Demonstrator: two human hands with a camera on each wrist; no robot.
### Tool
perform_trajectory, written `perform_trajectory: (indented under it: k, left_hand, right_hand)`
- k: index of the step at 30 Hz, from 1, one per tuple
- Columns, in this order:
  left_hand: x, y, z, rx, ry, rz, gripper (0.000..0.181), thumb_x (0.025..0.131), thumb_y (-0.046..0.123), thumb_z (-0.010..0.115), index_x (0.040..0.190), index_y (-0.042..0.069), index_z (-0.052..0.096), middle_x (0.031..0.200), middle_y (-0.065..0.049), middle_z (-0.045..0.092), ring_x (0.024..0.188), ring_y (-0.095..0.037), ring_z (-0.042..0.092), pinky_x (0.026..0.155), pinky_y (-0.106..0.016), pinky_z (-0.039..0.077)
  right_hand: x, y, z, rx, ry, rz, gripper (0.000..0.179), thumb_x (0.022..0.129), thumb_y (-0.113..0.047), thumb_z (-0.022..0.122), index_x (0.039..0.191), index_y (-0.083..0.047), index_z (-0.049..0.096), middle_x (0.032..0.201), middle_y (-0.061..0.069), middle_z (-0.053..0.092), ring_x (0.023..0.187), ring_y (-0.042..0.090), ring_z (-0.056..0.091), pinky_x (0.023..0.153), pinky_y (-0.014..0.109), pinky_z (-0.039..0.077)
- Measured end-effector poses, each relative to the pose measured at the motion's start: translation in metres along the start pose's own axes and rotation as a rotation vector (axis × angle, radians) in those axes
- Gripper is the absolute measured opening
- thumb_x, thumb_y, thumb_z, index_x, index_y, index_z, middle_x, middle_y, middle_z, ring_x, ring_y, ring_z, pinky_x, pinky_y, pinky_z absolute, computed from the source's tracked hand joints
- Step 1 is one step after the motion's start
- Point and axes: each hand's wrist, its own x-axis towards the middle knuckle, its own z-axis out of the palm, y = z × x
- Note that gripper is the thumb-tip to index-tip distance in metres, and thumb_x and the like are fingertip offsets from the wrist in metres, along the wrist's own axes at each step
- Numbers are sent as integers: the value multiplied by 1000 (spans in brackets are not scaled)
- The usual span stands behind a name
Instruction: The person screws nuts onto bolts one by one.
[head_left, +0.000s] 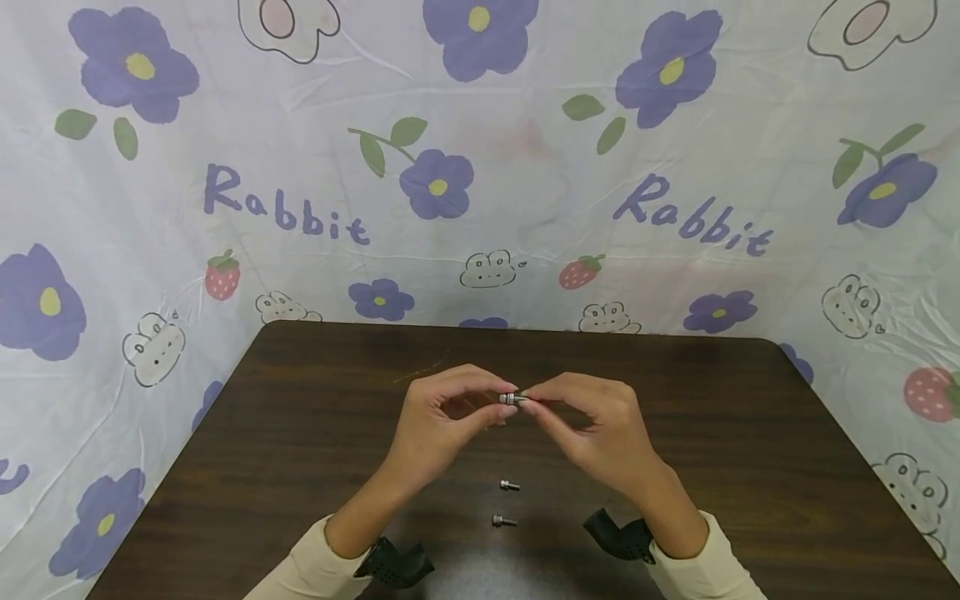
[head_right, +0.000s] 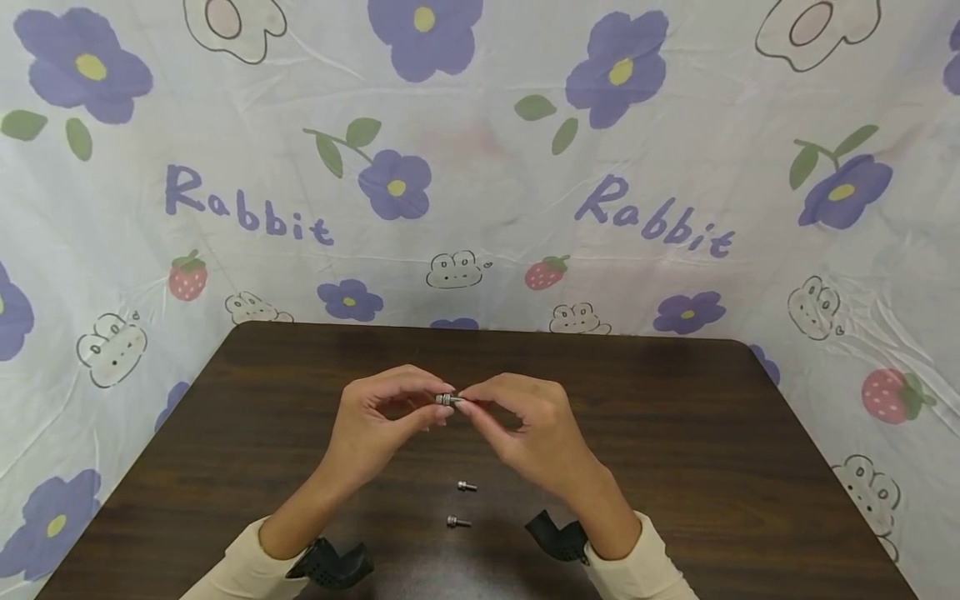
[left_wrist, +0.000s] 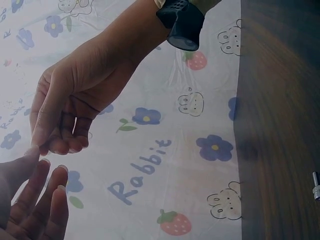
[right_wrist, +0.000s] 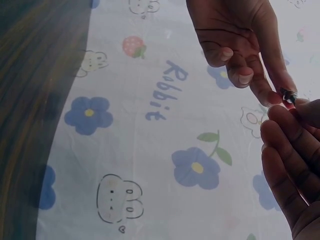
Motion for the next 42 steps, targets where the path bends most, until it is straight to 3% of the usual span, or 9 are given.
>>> perform_trajectory:
  k: [12, 20, 23, 25, 29, 31, 33, 36, 42]
  left_hand:
    - [0, -1, 2, -3, 1, -37, 12, 91, 5, 76, 102, 9, 77, 92, -2, 73, 68, -21, 69, 54, -39, 59]
    - [-1, -1, 2, 9, -3, -78, 4, 96, 10, 72, 96, 11, 76, 85, -6, 71, 66, -17, 68, 55, -35, 58]
    - [-2, -2, 2, 25, -2, -99, 11, 100, 13, 67, 95, 10, 76, 84, -4, 72, 67, -18, 69, 56, -39, 59]
    - [-2, -2, 2, 29, 1, -111, 24, 106, 18, 57, 98, 9, 77, 84, -4, 72, 67, -20, 70, 58, -40, 59]
    - [-2, -2, 0, -7, -14, -88, 43, 112, 31, 40, 114, 6, 75, 93, -8, 75, 70, -24, 71, 60, -38, 60]
    - [-2, -1, 0, -47, -32, -62, 38, 110, 32, 46, 123, 5, 70, 100, -11, 75, 71, -26, 71, 60, -39, 60]
    - [-2, 0, 0, -62, -40, -35, 32, 104, 25, 60, 128, 5, 67, 104, -12, 74, 73, -25, 72, 60, -39, 60]
    - [-2, 1, 0, -35, -27, -12, 37, 92, 10, 76, 128, 8, 68, 105, -8, 75, 74, -21, 72, 60, -37, 60]
    - [-1, 1, 1, 2, -10, 33, 28, 86, -2, 79, 112, 6, 75, 99, -6, 74, 73, -17, 72, 57, -34, 60]
  right_hand:
    - [1, -1, 1, 7, 13, -21, 21, 99, -23, 69, 95, -4, 77, 87, 6, 76, 75, 18, 73, 74, 23, 59]
    - [0, 0, 1, -9, -3, -15, 22, 99, -24, 69, 94, -4, 77, 86, 6, 76, 75, 18, 73, 73, 24, 60]
    - [-1, -1, 2, -16, -6, -17, 23, 99, -25, 69, 94, -4, 77, 86, 5, 76, 75, 17, 73, 70, 25, 60]
    - [-1, -1, 2, -14, -2, -16, 22, 99, -24, 70, 94, -4, 77, 86, 5, 76, 74, 17, 73, 69, 25, 60]
    - [0, -1, 1, -21, 11, -10, 23, 99, -25, 69, 93, -5, 77, 85, 5, 76, 74, 17, 73, 71, 24, 59]
    - [0, -1, 1, -19, 14, -11, 23, 99, -25, 69, 93, -5, 77, 85, 5, 76, 74, 18, 73, 71, 24, 59]
    - [0, -1, 1, -18, 14, -15, 23, 99, -25, 69, 93, -5, 77, 85, 5, 75, 74, 17, 73, 70, 25, 60]
    - [1, -2, 1, -12, 13, -22, 22, 99, -24, 69, 94, -5, 77, 85, 5, 75, 74, 17, 73, 69, 26, 60]
    - [2, -2, 1, -5, 9, -19, 21, 99, -24, 69, 95, -4, 77, 86, 6, 76, 75, 18, 73, 73, 23, 59]
